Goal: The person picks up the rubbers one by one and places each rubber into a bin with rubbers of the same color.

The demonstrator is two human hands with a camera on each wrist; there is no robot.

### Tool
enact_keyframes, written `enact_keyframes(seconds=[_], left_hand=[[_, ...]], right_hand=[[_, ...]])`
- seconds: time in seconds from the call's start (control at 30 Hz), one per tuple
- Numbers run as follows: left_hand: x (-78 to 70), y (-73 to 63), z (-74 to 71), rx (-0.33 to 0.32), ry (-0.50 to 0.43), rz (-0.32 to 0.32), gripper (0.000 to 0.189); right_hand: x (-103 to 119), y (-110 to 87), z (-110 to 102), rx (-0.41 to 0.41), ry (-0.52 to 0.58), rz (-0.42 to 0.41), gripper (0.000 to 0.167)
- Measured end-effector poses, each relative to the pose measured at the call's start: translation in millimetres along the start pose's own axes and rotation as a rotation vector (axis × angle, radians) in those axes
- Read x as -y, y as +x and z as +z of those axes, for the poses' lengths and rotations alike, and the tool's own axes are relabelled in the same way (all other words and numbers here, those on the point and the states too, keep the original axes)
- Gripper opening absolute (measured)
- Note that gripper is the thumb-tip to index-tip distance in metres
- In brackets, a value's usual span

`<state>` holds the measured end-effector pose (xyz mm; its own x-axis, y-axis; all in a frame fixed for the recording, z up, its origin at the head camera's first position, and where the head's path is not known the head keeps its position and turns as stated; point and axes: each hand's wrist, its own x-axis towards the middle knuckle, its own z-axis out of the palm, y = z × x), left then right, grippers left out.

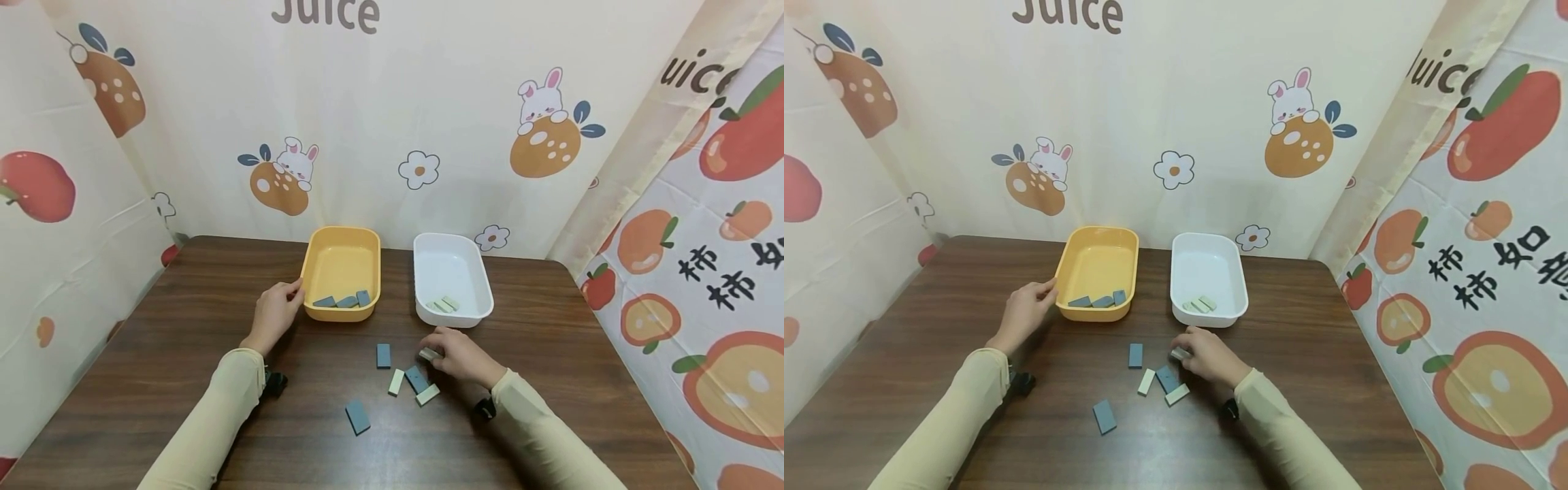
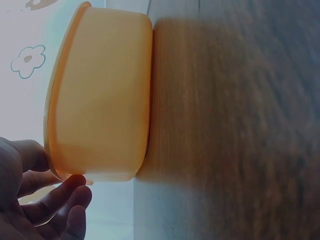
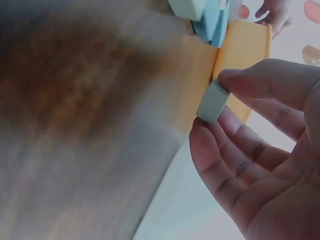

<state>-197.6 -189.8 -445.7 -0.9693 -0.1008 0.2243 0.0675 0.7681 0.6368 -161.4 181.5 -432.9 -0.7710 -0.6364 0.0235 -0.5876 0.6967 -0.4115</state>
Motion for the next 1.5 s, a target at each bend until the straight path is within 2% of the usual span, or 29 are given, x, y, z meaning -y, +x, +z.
enact_keyframes(seconds=[0.33, 0.63, 0.8, 1.13, 1.5], left_hand=[[0.8, -0.1, 0.2, 0.001, -0.007, -0.005, 0.037], [1.5, -1.2, 1.7, 0.01, -0.011, -0.02, 0.038], [1.2, -0.6, 1.6, 0.009, -0.013, -0.024, 0.038], [0.4, 0.1, 0.9, -0.005, -0.016, -0.017, 0.037], [-0.1, 0.0, 1.2, -0.008, -0.024, -0.014, 0.037]], right_hand=[[-2.6, 6.1, -19.5, -0.048, 0.068, 0.071, 0.031], [-10.6, 13.0, -38.7, -0.104, 0.079, 0.067, 0.03], [-18.9, 16.9, -50.2, -0.112, 0.123, 0.115, 0.029], [-38.7, 27.0, -65.8, -0.176, 0.059, 0.213, 0.028], [-61.4, 35.0, -62.6, -0.165, 0.007, 0.319, 0.028]])
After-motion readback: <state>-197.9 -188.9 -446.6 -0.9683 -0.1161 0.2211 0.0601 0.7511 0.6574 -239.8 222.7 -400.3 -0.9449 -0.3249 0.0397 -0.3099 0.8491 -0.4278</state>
